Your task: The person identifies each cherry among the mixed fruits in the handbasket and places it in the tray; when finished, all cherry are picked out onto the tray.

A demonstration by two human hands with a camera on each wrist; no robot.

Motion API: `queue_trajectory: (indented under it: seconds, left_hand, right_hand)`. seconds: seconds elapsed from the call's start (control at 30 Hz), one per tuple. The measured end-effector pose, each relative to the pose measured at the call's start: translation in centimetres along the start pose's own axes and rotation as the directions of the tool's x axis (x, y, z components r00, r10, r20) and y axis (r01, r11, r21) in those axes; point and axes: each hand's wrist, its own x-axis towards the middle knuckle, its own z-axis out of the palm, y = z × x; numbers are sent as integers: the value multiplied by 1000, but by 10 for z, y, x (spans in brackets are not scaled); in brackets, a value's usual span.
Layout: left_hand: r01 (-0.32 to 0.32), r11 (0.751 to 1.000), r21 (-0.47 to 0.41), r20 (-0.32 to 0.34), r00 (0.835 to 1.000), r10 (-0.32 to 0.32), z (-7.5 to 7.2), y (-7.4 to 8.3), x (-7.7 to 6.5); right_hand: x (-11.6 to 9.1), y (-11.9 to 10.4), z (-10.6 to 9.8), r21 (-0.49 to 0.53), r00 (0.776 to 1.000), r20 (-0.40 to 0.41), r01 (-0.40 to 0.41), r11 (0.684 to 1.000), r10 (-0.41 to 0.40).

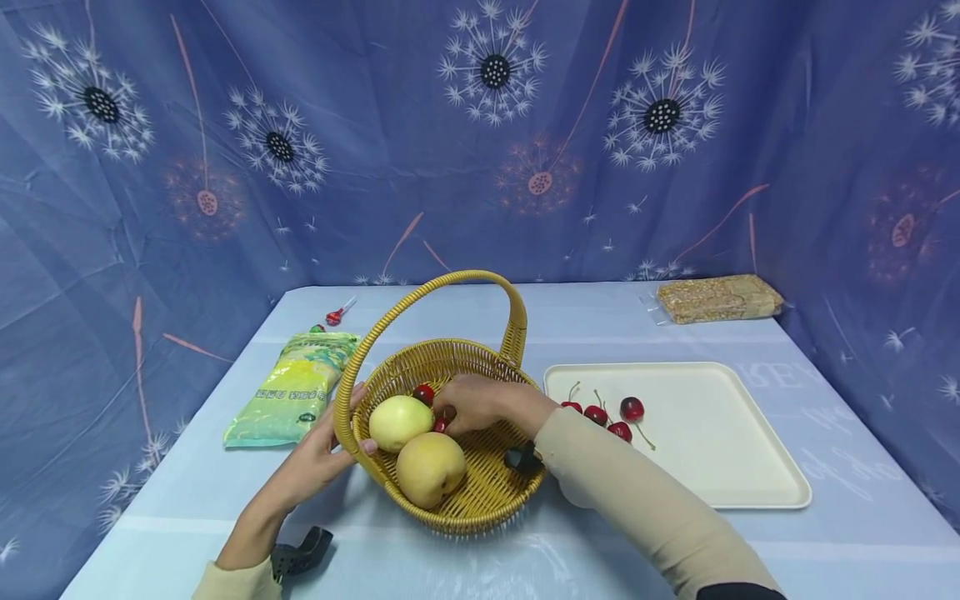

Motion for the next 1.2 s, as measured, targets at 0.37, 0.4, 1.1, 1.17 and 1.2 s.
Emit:
queue_trajectory:
  seconds: [0.37, 0.4, 1.1, 1.17, 1.2]
  left_hand:
    - [11, 1000, -9, 2, 1000, -11, 0, 2, 0]
    - [14, 1000, -8, 2, 1000, -14, 0, 2, 0]
    - [-7, 1000, -16, 11, 1000, 7, -1, 2, 0]
    - [-10, 1000, -17, 11, 1000, 10, -1, 2, -1]
    - [-10, 1000, -18, 11, 1000, 10, -1, 3, -1]
  right_hand:
    - [-10, -1, -17, 21, 993, -55, -101, 995, 102]
    - [-13, -2, -20, 31, 993, -66, -97, 995, 99]
    - [-113, -2, -63, 88, 897, -431, -59, 994, 92]
    - [-128, 2, -63, 91, 881, -455, -94, 991, 126]
    - [-136, 4, -62, 91, 871, -470, -114, 989, 143]
